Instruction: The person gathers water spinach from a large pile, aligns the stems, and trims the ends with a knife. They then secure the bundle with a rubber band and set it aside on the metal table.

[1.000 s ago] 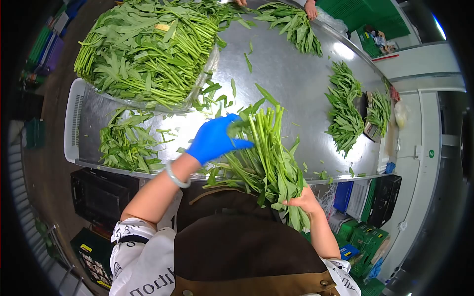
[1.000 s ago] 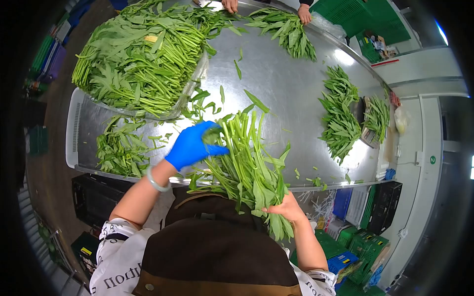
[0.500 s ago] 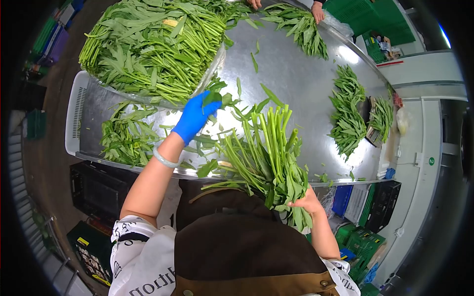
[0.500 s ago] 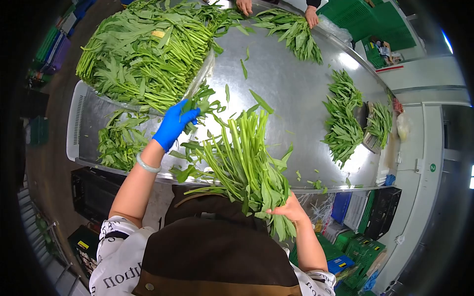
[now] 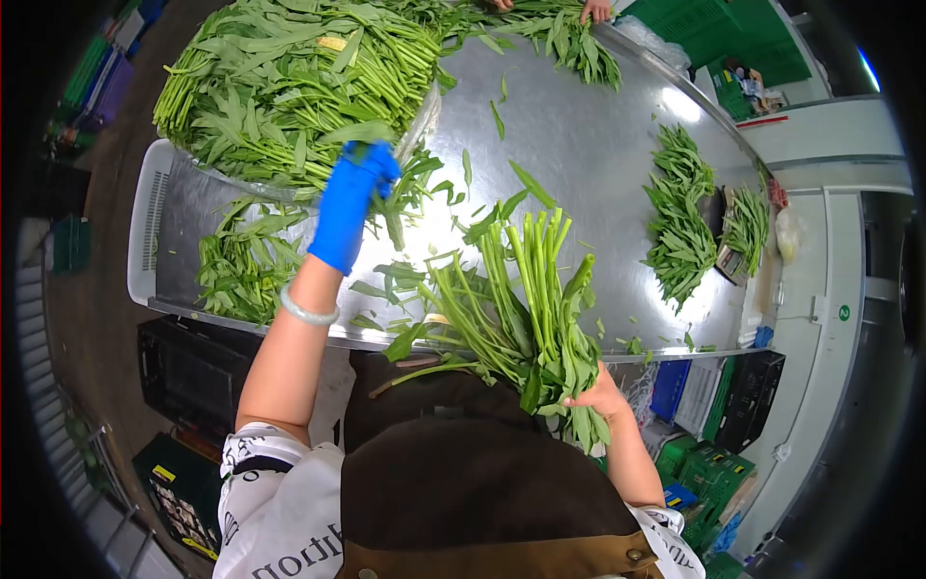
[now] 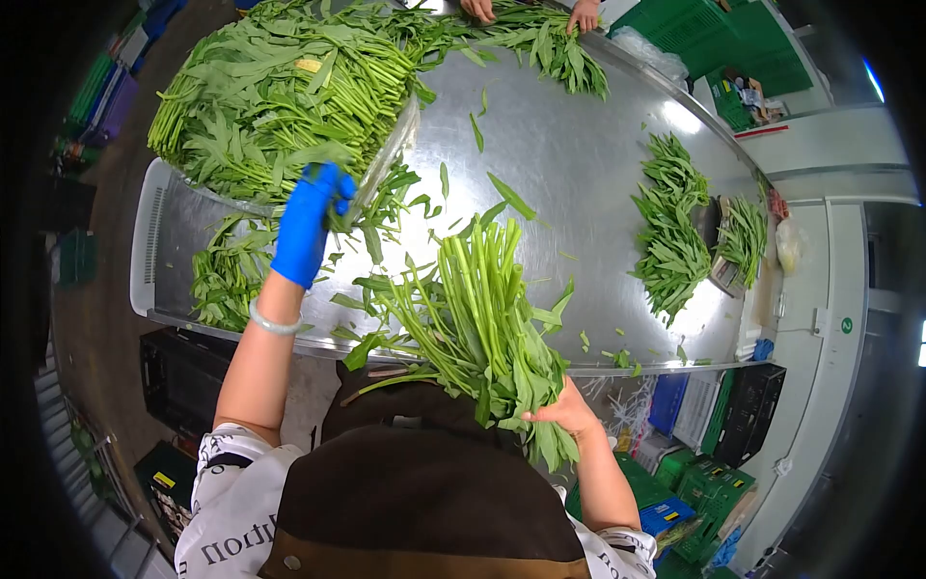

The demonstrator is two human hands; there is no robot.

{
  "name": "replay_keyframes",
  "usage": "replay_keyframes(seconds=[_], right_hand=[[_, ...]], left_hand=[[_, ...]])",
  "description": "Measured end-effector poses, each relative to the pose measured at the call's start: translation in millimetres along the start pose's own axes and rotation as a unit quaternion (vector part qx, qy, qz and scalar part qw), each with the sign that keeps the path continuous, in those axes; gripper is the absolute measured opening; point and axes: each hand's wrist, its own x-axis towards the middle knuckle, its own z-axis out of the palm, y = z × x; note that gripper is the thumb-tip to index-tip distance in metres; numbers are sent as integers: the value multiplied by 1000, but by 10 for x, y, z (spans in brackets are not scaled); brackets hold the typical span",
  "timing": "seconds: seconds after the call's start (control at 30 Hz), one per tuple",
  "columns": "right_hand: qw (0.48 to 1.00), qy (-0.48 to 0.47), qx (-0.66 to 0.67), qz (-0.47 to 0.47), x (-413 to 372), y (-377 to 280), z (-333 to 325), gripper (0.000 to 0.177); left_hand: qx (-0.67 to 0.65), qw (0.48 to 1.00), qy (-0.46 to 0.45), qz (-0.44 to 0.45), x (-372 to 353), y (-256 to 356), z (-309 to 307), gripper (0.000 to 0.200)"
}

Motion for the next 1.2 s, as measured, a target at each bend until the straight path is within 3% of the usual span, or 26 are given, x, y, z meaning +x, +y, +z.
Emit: replay_keyframes(seconds=[0.03, 0.07, 0.1, 0.13, 0.17, 0.23, 0.3, 0.33, 0.4, 0.43, 0.5, 0.57, 0.6, 0.63, 0.7, 0.77, 0.8, 0.83, 0.9, 0.97, 1.0, 1.03, 1.1, 1.2], right_hand=[[1000, -5, 3, 2, -18, 25, 14, 88], [1000, -11, 4, 8, -27, 38, 28, 88], [1000, -18, 3, 10, 1, 29, 37, 87], [1000, -24, 3, 11, 28, 19, 45, 87], [1000, -23, -11, 16, 35, 10, 50, 86], [999, -19, -41, 27, 24, -28, 45, 83], [999, -16, -26, 9, 12, -4, 32, 80], [999, -17, -28, 4, 2, 36, -6, 80], [1000, -18, 8, 18, -18, 52, -11, 81], [1000, -14, 4, 2, -13, 48, 0, 81], [1000, -3, -3, -27, -16, 64, 22, 81], [1000, 3, -11, -28, 13, 87, 15, 81], [999, 4, -13, -32, 26, 105, 8, 81], [999, 5, -16, -36, 35, 112, 3, 82], [999, 1, -16, -30, 32, 74, 1, 82], [1000, 1, -14, -23, 3, 70, -11, 82], [1000, 1, -12, -20, -12, 72, -31, 83], [1000, -2, -12, -17, -13, 68, -51, 83], [1000, 7, -6, -16, -21, 77, -69, 89], [1000, 0, -1, -20, -14, 84, -68, 90], [1000, -10, 0, -25, -6, 88, -65, 88], [999, -19, 2, -30, 1, 94, -67, 86], [999, -28, -2, -19, 47, 127, -86, 87], [1000, -4, 28, 8, 17, 165, -90, 88]], left_hand=[[148, 984, -35, 94, -126, -4, 205, 48], [291, 936, -68, 185, -302, -11, 452, 60], [327, 916, -134, 189, -471, 87, 673, 76], [409, 870, -156, 225, -576, 46, 767, 75], [524, 794, -171, 256, -612, -27, 829, 56], [592, 758, -198, 190, -564, -134, 898, 34], [424, 843, -65, 325, -380, -239, 733, 16], [302, 934, -6, 188, -305, -147, 639, 18], [183, 982, 41, 34, -225, 184, 398, 24], [169, 985, 13, 27, -224, 199, 245, 28], [256, 957, -79, -112, -320, 220, 134, 35], [398, 899, -172, -59, -575, 3, 154, 45], [468, 846, -236, -101, -690, 162, 297, 54], [550, 806, -220, -5, -771, -41, 280, 43], [594, 779, -201, 14, -734, -218, 227, 28], [401, 914, -38, 47, -601, -365, 64, 18], [319, 946, 34, 42, -448, -381, -25, 17], [341, 938, 50, 34, -357, -245, -103, 17], [218, 970, 3, -105, -286, -118, -178, 21], [163, 959, -109, -205, -383, -90, -66, 33], [63, 941, -222, -248, -459, -149, -38, 42], [-25, 929, -254, -267, -602, -146, 143, 44], [45, 911, -248, -327, -809, -130, 310, 44], [-79, 943, -186, -266, -747, -206, 302, 43]])
